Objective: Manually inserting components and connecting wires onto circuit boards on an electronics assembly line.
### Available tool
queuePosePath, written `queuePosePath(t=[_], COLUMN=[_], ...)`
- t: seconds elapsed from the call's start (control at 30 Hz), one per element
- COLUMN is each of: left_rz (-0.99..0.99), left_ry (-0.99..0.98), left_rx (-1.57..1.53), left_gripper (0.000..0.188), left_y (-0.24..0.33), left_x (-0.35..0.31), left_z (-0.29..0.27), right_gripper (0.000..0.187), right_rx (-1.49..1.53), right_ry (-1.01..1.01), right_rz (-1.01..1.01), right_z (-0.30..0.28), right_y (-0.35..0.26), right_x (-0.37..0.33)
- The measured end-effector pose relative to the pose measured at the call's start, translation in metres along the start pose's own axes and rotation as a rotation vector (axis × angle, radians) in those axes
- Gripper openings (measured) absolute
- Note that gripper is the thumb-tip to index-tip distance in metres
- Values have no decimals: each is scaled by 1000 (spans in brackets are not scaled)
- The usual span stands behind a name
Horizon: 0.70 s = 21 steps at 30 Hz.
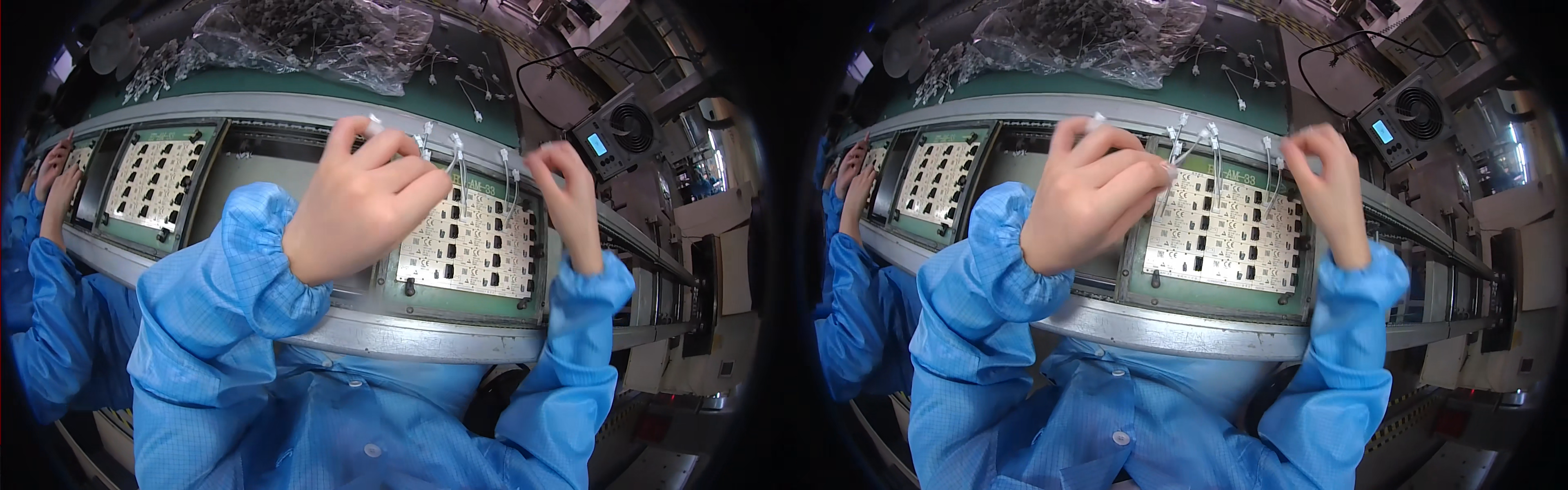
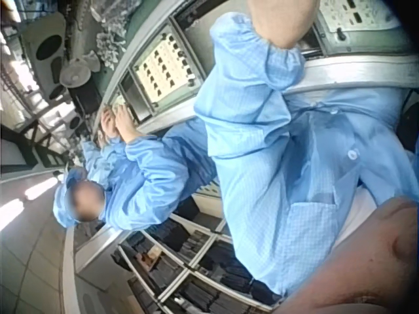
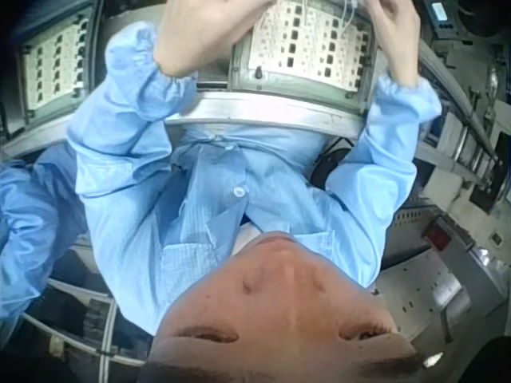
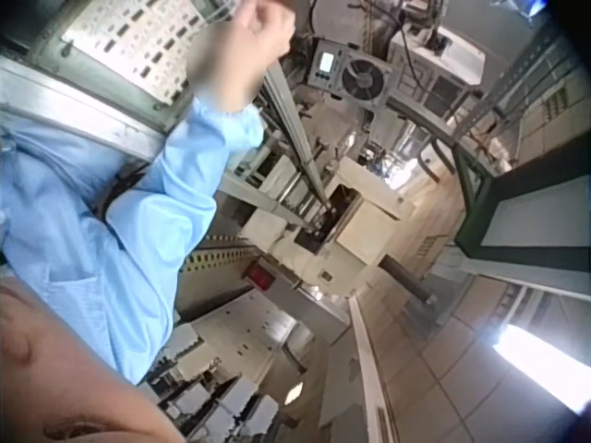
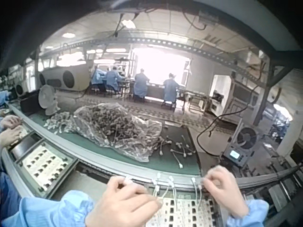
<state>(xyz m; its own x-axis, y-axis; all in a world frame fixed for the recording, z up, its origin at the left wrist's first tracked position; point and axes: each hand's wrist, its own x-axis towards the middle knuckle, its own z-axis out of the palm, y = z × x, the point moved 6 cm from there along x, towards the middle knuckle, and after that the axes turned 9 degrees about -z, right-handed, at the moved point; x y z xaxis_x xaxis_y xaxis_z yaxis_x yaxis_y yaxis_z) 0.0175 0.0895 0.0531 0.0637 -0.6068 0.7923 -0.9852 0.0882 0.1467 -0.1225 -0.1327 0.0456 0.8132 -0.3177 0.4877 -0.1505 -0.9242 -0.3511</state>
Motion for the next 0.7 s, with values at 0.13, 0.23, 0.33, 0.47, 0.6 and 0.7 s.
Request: queuePosePath(t=[0.13,0.23,0.33,0.47,0.6,0.7], left_rz=[-34,-54,-35,-29,-20,-4], left_ry=[112,43,-18,-89,-116,-142], left_rx=[82,98,113,125,101,56], left_gripper=[12,10,13,14,13,14], left_y=[-6,-8,-15,-14,-7,-4], left_x=[12,13,5,1,-4,-2], left_z=[-10,-4,-4,1,4,11], right_gripper=[18,31,34,34,21,18], right_rx=[-414,-443,-407,-617,-541,-260], right_ry=[-24,-129,-167,-217,-182,21], right_rz=[-48,94,170,132,153,2], right_z=[38,71,104,131,134,97], right_y=[27,63,63,66,74,98], right_x=[63,102,134,152,166,182])
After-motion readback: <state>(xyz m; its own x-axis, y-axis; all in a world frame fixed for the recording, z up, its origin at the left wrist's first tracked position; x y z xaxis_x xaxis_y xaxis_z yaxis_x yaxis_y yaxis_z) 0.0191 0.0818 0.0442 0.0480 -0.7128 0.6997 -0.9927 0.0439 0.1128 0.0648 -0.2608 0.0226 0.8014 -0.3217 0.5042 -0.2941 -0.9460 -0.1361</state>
